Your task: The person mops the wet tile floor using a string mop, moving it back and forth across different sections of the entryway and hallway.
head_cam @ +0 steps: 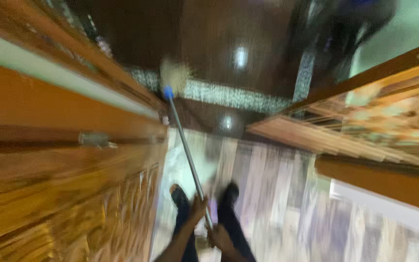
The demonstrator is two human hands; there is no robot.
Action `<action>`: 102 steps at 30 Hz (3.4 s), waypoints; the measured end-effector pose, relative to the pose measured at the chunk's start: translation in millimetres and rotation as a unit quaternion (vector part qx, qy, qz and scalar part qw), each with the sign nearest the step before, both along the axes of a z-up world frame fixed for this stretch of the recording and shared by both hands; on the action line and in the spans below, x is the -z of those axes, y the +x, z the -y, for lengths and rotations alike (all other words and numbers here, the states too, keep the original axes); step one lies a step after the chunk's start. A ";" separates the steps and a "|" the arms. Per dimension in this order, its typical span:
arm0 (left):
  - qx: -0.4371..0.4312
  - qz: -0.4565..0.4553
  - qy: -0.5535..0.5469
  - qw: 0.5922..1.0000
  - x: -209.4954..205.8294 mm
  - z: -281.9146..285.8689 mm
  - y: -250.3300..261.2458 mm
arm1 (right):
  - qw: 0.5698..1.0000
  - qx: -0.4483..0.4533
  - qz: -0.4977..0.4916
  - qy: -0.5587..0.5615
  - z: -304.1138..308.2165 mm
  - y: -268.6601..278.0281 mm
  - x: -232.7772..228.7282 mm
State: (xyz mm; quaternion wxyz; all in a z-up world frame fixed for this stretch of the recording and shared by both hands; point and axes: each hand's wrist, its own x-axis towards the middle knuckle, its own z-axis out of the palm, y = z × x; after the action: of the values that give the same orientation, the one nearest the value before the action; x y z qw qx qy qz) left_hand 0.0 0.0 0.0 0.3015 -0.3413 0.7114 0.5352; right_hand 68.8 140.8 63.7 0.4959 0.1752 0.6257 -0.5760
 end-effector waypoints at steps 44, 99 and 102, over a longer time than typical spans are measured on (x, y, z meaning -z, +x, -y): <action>0.163 -0.593 -0.184 0.767 -191.2 186.4 -349.8 | 0.815 -0.096 -0.531 -0.210 183.2 -440.3 -334.2; 0.119 -0.493 -0.017 0.862 -166.0 173.7 -544.7 | 0.861 -0.197 -0.274 -0.380 160.4 -699.4 -257.9; 0.144 -0.588 -0.035 0.795 -164.7 182.5 -533.0 | 0.817 -0.204 -0.406 -0.356 169.9 -683.1 -257.4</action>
State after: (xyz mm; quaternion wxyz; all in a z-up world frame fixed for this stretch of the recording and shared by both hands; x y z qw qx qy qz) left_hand -533.0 -182.5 164.7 -0.1132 0.1355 0.8108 0.5581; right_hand -614.3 -29.1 321.1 0.3314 -0.3949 0.5431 -0.6628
